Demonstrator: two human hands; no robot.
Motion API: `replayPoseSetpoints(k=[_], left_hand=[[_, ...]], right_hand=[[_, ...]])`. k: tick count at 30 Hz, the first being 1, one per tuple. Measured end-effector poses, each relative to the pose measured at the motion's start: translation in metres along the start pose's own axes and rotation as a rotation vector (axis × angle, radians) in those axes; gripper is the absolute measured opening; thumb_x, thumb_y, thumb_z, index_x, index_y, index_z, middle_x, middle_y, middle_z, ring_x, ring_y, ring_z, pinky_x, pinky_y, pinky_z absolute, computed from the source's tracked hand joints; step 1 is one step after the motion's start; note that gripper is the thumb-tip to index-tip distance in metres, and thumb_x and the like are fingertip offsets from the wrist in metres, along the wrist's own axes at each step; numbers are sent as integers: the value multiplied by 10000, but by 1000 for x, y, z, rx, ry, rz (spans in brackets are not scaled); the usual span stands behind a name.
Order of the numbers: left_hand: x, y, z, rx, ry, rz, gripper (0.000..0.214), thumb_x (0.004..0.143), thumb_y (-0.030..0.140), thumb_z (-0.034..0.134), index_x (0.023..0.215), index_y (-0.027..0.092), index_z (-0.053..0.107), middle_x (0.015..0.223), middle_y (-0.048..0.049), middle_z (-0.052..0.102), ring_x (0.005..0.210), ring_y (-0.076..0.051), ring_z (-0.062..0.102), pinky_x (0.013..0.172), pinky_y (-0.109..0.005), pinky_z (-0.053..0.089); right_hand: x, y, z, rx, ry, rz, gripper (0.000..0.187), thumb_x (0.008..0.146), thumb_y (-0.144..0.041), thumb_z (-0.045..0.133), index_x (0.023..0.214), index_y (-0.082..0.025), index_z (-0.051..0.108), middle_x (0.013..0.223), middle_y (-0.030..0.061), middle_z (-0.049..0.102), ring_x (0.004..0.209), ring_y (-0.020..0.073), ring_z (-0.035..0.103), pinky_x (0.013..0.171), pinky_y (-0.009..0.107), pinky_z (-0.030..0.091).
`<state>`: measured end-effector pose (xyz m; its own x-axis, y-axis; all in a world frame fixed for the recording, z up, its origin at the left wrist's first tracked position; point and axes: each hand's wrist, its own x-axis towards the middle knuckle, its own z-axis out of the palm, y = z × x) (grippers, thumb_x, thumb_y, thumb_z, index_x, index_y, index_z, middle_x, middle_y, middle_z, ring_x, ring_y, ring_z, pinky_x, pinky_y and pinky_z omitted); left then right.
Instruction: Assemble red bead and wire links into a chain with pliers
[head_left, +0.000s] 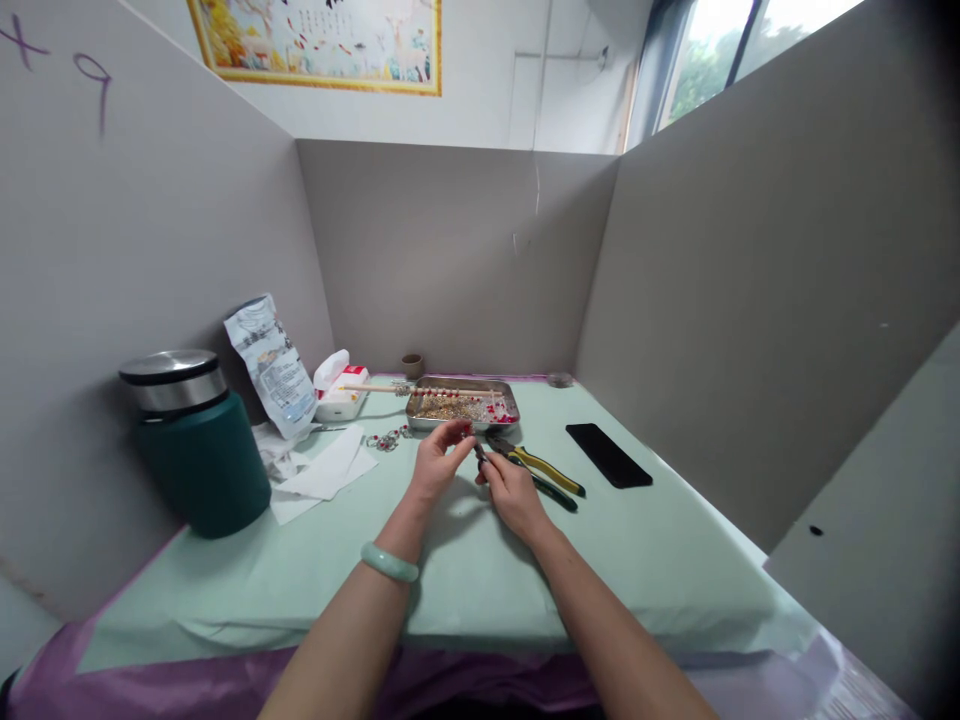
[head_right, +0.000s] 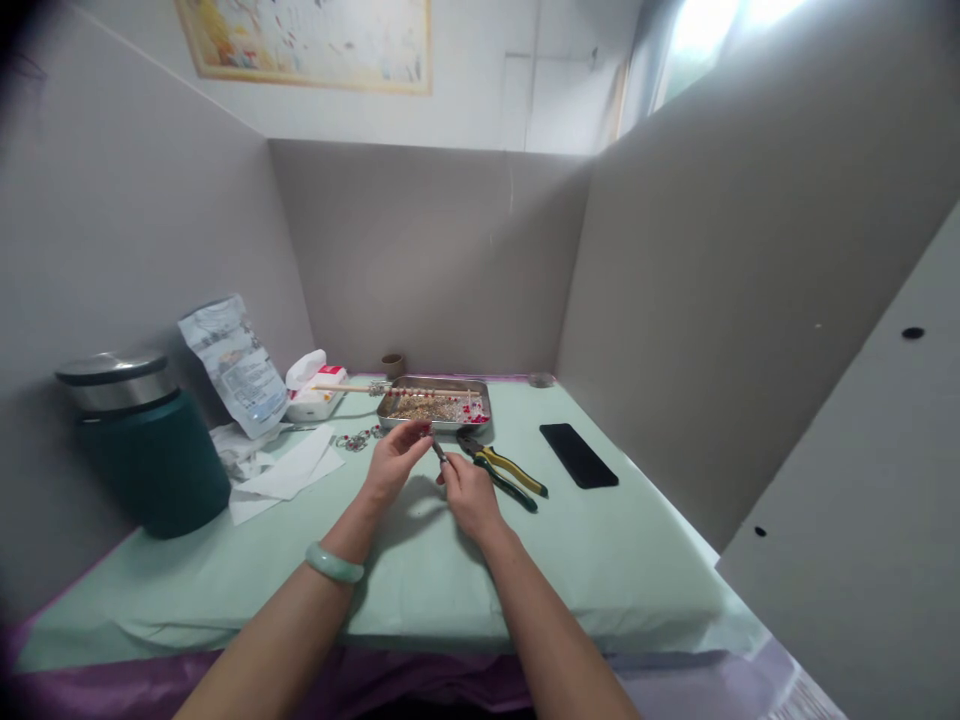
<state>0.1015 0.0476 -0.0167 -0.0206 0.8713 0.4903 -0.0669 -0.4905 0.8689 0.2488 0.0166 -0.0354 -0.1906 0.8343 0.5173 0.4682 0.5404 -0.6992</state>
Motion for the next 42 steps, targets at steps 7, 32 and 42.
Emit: replayPoseSetpoints(k=[7, 32, 42], left_hand=[[-3, 9, -3, -95, -143, -53, 350, 694, 322, 737, 1000, 161, 682, 989, -76, 676, 843, -171, 608, 788, -311, 494], [-4, 17, -12, -167, -206, -86, 335, 690, 254, 756, 1009, 172, 697, 1012, -72, 681, 923, -184, 605, 870, -324, 467], [-2, 14, -13, -182, -186, -89, 337, 687, 249, 759, 1009, 175, 694, 1012, -67, 687, 951, -185, 604, 902, -331, 454]], right_hand=[[0, 0, -3, 3, 7, -12, 267, 933, -263, 389, 862, -191, 636, 734, 15, 664, 663, 156, 586, 628, 248, 379], [2, 10, 0, -91, 44, -60, 225, 937, -279, 424, 891, -190, 625, 771, 19, 635, 710, 160, 576, 659, 242, 383], [5, 16, 3, -134, 70, -75, 204, 933, -293, 451, 905, -193, 627, 842, 40, 636, 776, 177, 582, 700, 258, 391]])
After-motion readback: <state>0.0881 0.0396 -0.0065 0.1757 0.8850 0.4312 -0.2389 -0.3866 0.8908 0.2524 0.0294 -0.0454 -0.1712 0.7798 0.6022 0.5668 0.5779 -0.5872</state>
